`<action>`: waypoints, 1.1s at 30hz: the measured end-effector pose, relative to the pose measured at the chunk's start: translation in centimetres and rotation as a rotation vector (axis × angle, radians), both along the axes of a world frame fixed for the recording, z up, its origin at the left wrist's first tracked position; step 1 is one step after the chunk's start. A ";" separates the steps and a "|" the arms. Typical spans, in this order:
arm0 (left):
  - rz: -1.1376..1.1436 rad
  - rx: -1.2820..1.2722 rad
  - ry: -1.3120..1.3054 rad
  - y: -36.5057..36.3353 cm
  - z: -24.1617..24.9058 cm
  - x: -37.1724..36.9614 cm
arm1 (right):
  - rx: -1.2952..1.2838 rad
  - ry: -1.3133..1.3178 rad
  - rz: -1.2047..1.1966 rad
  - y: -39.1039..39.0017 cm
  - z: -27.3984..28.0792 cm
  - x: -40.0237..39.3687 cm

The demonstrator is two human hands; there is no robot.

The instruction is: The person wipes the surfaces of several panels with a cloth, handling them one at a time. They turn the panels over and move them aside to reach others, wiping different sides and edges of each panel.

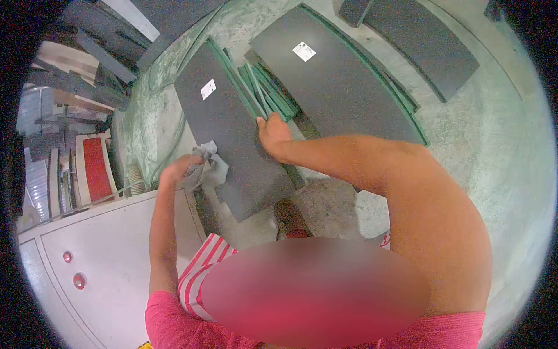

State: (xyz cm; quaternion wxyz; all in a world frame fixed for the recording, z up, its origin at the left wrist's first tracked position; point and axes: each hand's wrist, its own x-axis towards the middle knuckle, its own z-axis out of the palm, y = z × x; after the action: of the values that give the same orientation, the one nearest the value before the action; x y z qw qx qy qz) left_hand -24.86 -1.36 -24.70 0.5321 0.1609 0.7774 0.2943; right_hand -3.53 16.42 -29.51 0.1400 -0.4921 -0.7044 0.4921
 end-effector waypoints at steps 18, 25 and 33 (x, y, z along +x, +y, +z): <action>-0.714 0.803 0.596 21.7 6.8 22.2 | 0.077 -0.070 -0.078 29.6 12.1 17.4; -1.169 1.062 1.016 21.5 -7.7 30.7 | 0.135 -0.131 -0.281 35.0 10.7 32.7; -0.642 0.725 1.411 31.1 -8.3 15.4 | -0.027 -0.017 -0.195 35.6 7.9 33.7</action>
State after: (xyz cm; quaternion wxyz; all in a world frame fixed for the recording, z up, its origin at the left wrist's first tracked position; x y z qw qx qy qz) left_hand -9.44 29.76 -33.01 -0.1031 0.6790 0.7014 0.1909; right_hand 30.18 52.02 -21.61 0.1748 -0.5643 -0.6473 0.4816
